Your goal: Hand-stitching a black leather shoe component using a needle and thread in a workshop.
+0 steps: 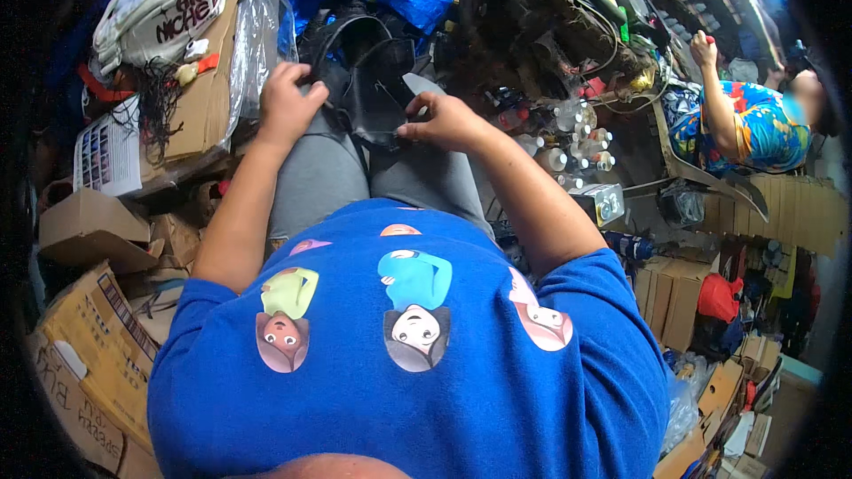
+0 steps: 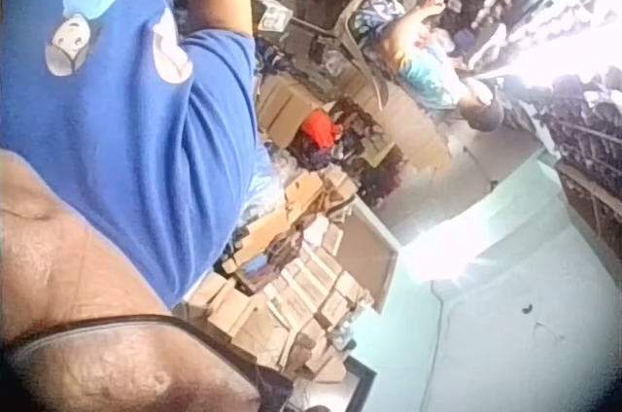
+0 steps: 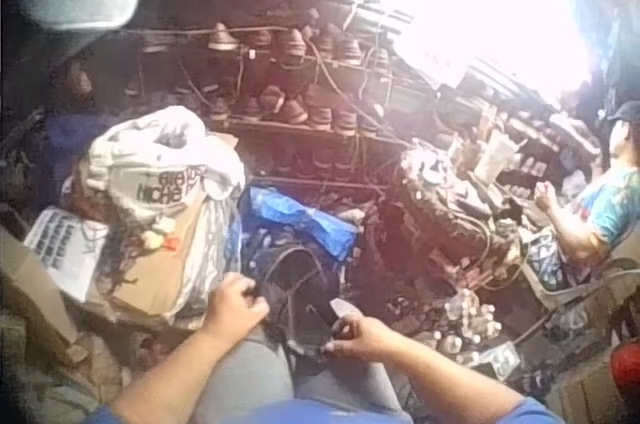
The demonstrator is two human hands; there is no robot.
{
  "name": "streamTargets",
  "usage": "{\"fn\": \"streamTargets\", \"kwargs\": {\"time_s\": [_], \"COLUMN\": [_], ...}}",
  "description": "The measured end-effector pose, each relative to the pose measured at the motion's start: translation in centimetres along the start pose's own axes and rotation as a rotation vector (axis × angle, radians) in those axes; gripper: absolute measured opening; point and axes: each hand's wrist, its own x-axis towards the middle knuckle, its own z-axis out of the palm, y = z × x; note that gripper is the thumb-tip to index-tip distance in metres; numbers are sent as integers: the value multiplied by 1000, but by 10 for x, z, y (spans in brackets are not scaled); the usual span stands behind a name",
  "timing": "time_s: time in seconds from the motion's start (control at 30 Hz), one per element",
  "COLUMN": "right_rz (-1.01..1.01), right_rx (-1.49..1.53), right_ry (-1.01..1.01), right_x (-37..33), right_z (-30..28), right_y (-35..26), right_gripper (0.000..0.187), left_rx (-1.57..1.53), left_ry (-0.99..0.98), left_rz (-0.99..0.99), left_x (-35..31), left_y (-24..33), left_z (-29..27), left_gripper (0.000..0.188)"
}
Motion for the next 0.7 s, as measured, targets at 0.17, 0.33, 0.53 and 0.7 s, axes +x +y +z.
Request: {"fn": "streamTargets", "kwargs": {"time_s": [0.17,0.33,0.53,0.7], "right_rz": [-55,-23,-156,-82], "right_rx": [-78,-270,189,263], "right_ry": [-10,39,-50,95], "right_x": [10,14,3,-21], "right_z": [21,20,7,7], "right_y": [-2,-15,-9,14], "right_gripper": [29,43,30,25], "left_rx": [-28,90,281,447], "left_ry": [21,-110,-362,-755], "left_rz": [-78,-257,-404,-427], "left_x": [0,16,61,79], "left_y": [-11,-15,1,39], "left_z": [-8,-8,-1,29], "left_gripper": [33,46,49,49]}}
